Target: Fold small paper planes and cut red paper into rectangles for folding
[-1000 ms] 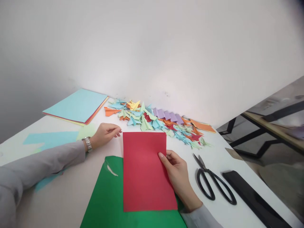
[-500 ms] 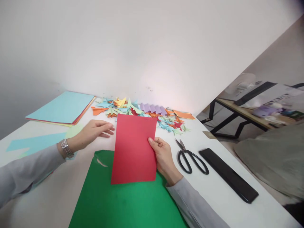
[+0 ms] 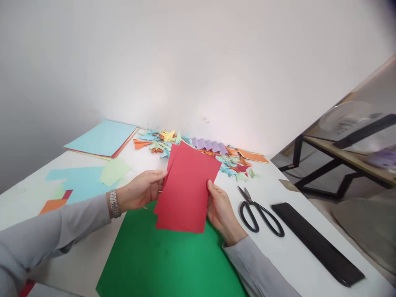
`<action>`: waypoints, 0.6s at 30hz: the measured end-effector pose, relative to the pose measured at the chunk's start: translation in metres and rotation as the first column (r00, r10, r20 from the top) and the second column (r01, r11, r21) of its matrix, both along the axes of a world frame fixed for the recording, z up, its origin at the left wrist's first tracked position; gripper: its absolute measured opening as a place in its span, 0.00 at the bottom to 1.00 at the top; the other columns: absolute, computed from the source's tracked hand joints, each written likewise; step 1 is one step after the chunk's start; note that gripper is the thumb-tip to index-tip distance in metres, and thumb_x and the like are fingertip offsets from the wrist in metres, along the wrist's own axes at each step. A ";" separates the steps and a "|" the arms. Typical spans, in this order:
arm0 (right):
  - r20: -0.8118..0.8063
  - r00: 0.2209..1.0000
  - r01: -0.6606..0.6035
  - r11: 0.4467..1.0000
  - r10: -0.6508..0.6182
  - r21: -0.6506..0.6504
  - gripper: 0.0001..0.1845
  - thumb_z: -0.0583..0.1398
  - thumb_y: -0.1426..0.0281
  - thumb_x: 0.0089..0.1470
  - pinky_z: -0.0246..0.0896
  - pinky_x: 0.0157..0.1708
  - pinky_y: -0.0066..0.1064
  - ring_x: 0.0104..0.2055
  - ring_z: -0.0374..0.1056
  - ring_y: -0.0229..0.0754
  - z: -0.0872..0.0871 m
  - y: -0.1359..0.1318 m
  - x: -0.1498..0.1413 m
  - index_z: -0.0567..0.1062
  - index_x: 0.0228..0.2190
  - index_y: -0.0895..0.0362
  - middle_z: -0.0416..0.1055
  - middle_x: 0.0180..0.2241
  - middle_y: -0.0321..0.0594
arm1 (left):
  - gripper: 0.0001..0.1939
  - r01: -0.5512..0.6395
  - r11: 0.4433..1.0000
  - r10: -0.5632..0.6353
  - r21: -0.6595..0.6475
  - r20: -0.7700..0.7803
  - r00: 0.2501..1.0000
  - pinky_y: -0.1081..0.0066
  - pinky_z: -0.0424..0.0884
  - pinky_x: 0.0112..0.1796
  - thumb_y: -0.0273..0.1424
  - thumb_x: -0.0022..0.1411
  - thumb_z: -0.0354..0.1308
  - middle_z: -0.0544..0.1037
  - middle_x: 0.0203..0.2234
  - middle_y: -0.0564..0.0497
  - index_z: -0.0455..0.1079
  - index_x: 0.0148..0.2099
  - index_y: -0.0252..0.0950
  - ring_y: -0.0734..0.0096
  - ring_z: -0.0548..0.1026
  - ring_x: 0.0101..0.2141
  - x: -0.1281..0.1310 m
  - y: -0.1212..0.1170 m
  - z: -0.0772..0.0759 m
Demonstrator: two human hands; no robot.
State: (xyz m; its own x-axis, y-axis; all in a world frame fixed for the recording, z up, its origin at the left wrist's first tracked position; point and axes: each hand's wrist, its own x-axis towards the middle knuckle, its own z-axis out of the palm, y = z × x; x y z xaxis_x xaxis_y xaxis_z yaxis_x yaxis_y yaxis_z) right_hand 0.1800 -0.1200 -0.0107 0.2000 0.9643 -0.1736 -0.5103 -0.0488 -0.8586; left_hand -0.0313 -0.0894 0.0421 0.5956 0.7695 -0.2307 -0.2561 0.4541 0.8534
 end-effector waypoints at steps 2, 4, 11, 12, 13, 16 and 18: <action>0.032 0.999 -0.002 1.000 0.002 -0.016 0.18 0.69 0.56 0.40 0.71 0.35 0.36 0.34 0.75 0.46 -0.003 0.001 0.001 0.79 0.31 0.56 0.81 0.34 0.42 | 0.09 -0.045 0.999 0.045 -0.006 -0.050 0.998 0.69 0.73 0.36 0.33 0.56 0.63 0.80 0.36 0.44 0.75 0.38 0.34 0.67 0.78 0.34 0.001 -0.003 -0.003; 0.089 0.996 0.007 1.000 -0.006 -0.008 0.19 0.69 0.55 0.40 0.71 0.33 0.36 0.33 0.75 0.46 -0.006 0.001 0.003 0.79 0.30 0.56 0.81 0.33 0.41 | 0.08 -0.083 0.996 0.085 0.018 -0.120 0.989 0.70 0.73 0.36 0.33 0.55 0.64 0.80 0.32 0.44 0.75 0.34 0.32 0.69 0.78 0.32 -0.003 0.000 -0.005; 0.144 0.988 0.055 0.998 -0.054 -0.004 0.21 0.70 0.53 0.36 0.72 0.33 0.37 0.32 0.75 0.48 -0.008 0.003 0.005 0.79 0.29 0.55 0.81 0.30 0.40 | 0.07 -0.289 0.953 0.303 0.095 -0.378 0.875 0.77 0.70 0.28 0.26 0.48 0.68 0.77 0.23 0.50 0.72 0.26 0.30 0.76 0.75 0.24 -0.070 0.047 -0.010; 0.138 0.989 0.051 0.999 -0.049 -0.014 0.21 0.70 0.53 0.36 0.72 0.33 0.38 0.32 0.75 0.48 -0.007 0.003 0.005 0.80 0.29 0.55 0.81 0.30 0.39 | 0.07 -0.329 0.938 0.345 0.111 -0.406 0.847 0.77 0.70 0.28 0.25 0.47 0.68 0.77 0.23 0.50 0.71 0.26 0.30 0.76 0.75 0.25 -0.081 0.052 -0.011; 0.130 0.990 0.050 0.999 -0.047 -0.022 0.21 0.70 0.53 0.36 0.72 0.34 0.38 0.32 0.75 0.48 -0.007 0.003 0.005 0.80 0.29 0.55 0.81 0.30 0.39 | 0.07 -0.360 0.926 0.373 0.114 -0.427 0.824 0.77 0.70 0.28 0.25 0.47 0.67 0.77 0.23 0.50 0.71 0.25 0.31 0.76 0.75 0.25 -0.092 0.056 -0.012; 0.108 0.993 0.061 0.997 -0.056 -0.041 0.19 0.70 0.55 0.38 0.72 0.35 0.36 0.32 0.76 0.46 -0.007 0.003 0.005 0.80 0.30 0.55 0.81 0.31 0.39 | 0.09 -0.398 0.908 0.415 0.133 -0.424 0.805 0.79 0.72 0.30 0.22 0.49 0.66 0.75 0.21 0.52 0.68 0.24 0.31 0.77 0.75 0.25 -0.119 0.055 -0.014; 0.087 0.994 0.068 0.996 -0.063 -0.051 0.19 0.70 0.56 0.39 0.72 0.36 0.35 0.33 0.76 0.45 -0.007 0.003 0.006 0.80 0.30 0.55 0.81 0.33 0.39 | 0.07 -0.375 0.919 0.387 0.120 -0.453 0.803 0.77 0.73 0.33 0.22 0.52 0.65 0.78 0.25 0.51 0.69 0.26 0.31 0.76 0.76 0.28 -0.135 0.047 -0.013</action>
State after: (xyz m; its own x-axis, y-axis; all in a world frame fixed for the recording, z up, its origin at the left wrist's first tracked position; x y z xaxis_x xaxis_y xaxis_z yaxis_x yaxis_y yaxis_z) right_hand 0.1857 -0.1167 -0.0180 0.2784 0.9383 -0.2050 -0.4392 -0.0655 -0.8960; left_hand -0.1659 -0.0425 0.0291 0.0831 0.9208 -0.3810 0.0189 0.3808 0.9245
